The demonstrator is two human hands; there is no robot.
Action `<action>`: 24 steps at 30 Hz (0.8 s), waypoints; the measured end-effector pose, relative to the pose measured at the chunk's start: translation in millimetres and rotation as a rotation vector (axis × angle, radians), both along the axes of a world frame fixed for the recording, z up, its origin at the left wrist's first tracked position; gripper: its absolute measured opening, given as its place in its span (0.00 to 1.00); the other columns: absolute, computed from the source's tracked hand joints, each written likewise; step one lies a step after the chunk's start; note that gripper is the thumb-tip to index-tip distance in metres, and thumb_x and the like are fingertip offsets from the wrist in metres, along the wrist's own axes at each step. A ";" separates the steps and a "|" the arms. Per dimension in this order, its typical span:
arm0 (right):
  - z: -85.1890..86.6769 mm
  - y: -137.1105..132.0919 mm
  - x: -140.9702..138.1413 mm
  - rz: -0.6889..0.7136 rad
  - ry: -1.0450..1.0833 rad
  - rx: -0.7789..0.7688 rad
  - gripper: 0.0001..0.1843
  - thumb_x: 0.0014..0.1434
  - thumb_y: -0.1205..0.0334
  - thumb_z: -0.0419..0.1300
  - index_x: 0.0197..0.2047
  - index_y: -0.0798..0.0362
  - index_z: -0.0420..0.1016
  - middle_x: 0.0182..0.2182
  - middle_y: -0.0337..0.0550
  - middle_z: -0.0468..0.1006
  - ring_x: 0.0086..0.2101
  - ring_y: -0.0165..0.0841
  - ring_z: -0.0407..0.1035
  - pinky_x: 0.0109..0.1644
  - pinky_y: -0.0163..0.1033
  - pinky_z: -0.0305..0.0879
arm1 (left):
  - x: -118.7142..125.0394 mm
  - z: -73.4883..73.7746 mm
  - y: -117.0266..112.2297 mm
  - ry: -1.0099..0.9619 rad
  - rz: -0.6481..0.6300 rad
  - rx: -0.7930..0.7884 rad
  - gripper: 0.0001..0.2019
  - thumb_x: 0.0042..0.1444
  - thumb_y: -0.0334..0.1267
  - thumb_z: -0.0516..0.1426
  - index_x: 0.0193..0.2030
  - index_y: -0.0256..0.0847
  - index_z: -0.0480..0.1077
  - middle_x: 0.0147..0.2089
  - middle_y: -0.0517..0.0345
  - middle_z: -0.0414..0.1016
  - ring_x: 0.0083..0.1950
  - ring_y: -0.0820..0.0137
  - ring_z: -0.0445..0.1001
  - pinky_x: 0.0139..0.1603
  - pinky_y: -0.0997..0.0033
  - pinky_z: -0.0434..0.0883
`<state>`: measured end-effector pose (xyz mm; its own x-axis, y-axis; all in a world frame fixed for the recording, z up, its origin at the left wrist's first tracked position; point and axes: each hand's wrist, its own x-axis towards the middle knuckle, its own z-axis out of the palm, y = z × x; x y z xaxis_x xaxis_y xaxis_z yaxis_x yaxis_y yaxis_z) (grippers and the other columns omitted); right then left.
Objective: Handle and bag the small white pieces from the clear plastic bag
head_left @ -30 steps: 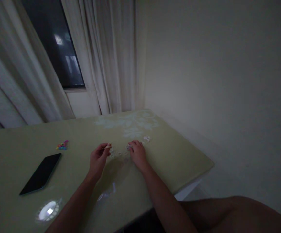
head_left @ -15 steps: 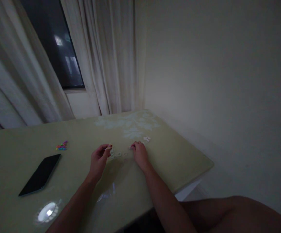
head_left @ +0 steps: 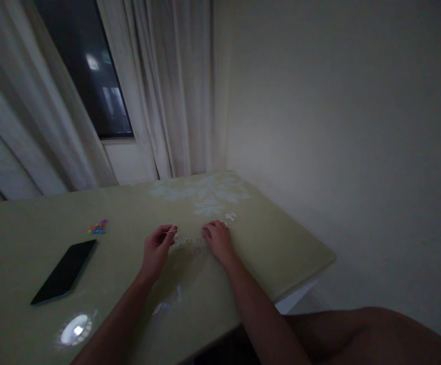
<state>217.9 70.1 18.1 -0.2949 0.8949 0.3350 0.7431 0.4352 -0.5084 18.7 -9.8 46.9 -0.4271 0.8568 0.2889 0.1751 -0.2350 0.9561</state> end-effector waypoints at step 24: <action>-8.8 38.3 34.4 -0.241 0.641 -0.047 0.14 0.63 0.65 0.52 0.43 0.51 0.79 0.42 0.52 0.84 0.43 0.39 0.77 0.51 0.42 0.70 | 1.2 6.2 -2.9 0.018 0.017 -0.010 0.23 0.52 0.60 0.67 0.39 0.39 0.79 0.29 0.59 0.76 0.29 0.70 0.72 0.30 0.72 0.71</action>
<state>252.2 108.4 9.3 0.1575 0.9284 0.3366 0.3625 0.2627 -0.8942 19.9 -12.7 53.1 -0.4360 0.8526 0.2879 0.1960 -0.2222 0.9551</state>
